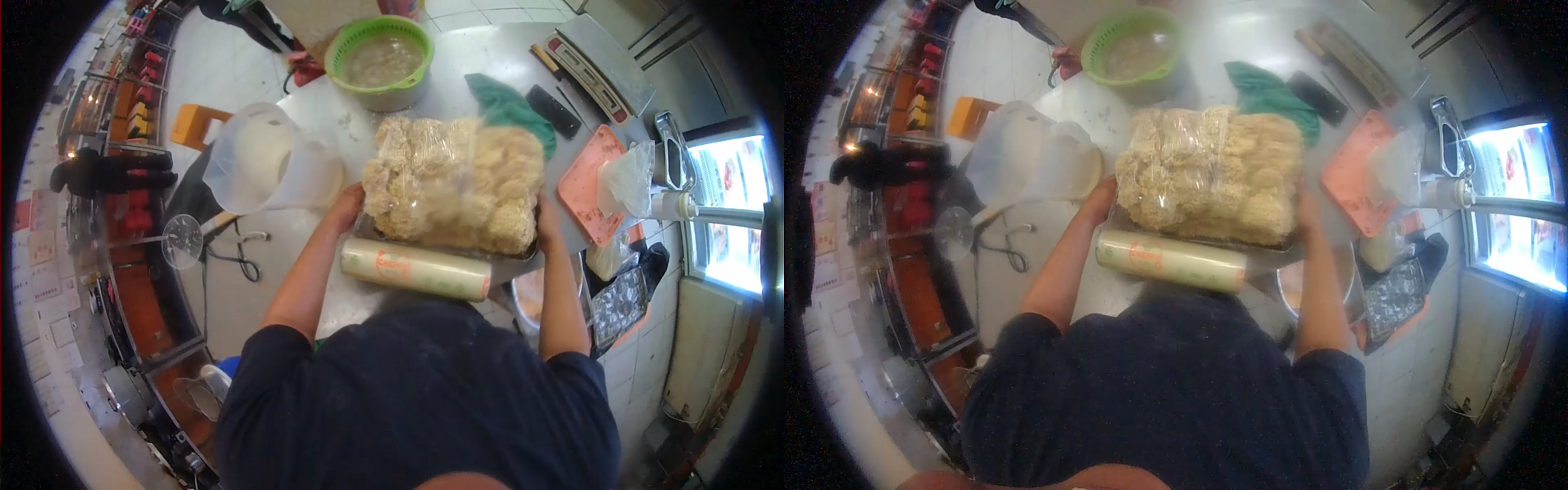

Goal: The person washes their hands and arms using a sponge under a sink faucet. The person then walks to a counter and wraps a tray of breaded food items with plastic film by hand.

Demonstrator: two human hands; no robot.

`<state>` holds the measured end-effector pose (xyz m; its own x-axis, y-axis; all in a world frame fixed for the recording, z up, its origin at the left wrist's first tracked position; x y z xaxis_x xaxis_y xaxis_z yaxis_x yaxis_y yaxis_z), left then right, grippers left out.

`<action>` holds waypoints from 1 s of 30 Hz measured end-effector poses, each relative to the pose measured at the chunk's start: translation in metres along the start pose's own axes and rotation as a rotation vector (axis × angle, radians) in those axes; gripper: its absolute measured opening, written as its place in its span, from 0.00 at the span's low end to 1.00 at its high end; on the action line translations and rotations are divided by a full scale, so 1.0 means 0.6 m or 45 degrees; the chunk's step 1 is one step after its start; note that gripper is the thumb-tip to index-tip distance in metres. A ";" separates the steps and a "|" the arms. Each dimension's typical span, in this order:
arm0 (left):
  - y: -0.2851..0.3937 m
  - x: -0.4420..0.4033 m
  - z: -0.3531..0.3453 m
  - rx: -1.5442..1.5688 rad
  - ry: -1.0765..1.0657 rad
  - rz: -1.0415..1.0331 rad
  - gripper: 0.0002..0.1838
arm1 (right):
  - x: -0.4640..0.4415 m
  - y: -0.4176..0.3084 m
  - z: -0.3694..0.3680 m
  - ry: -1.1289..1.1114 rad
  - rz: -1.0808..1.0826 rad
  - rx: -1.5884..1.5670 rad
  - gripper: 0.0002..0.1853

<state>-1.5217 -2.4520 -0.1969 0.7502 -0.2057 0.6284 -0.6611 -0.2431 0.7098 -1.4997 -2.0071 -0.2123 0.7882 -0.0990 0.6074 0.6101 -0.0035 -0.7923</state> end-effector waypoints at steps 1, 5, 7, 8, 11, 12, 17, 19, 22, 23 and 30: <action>-0.003 -0.011 -0.005 0.016 0.051 -0.046 0.21 | 0.002 -0.005 -0.004 0.005 -0.018 -0.144 0.31; 0.009 -0.004 -0.025 0.154 0.038 -0.069 0.20 | -0.052 0.086 0.034 0.016 0.265 0.302 0.32; 0.019 0.007 -0.025 0.088 0.038 -0.057 0.19 | -0.048 0.097 0.037 0.044 0.252 0.481 0.31; 0.022 0.016 -0.024 0.026 0.045 -0.046 0.19 | -0.022 0.085 0.027 0.056 0.161 0.300 0.29; 0.068 0.064 -0.069 -0.073 -0.009 -0.204 0.18 | 0.062 0.001 0.007 0.007 0.111 0.418 0.25; 0.076 0.066 -0.075 -0.075 -0.005 -0.204 0.18 | 0.077 -0.015 0.005 -0.048 0.153 0.719 0.23; 0.121 0.074 -0.114 -0.151 0.000 -0.209 0.18 | 0.038 0.022 0.059 0.066 0.215 0.182 0.22; 0.145 0.081 -0.127 -0.068 -0.045 -0.242 0.19 | 0.007 0.036 0.112 0.221 0.176 -0.145 0.22; 0.204 0.112 -0.164 -0.009 -0.090 -0.310 0.17 | 0.007 -0.002 0.175 0.423 0.262 -0.205 0.21; 0.233 0.124 -0.180 -0.041 -0.080 -0.358 0.15 | 0.011 -0.039 0.192 0.431 0.308 -0.233 0.21; 0.430 0.149 -0.188 -0.567 -0.199 -1.062 0.14 | 0.150 -0.333 0.248 0.347 0.734 -0.356 0.20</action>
<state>-1.6261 -2.4263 0.0784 0.9518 -0.2612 -0.1607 0.1685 0.0078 0.9857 -1.5385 -1.8669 0.0090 0.9096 -0.4081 0.0778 0.0273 -0.1281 -0.9914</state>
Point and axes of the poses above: each hand's wrist, its own x-axis away from the middle knuckle, its own z-axis out of the back of the hand, y = z × x, the point moved 2 cm from there along -x, towards the middle knuckle, and after that the axes turned 8 degrees about x, right-handed, at the moved point
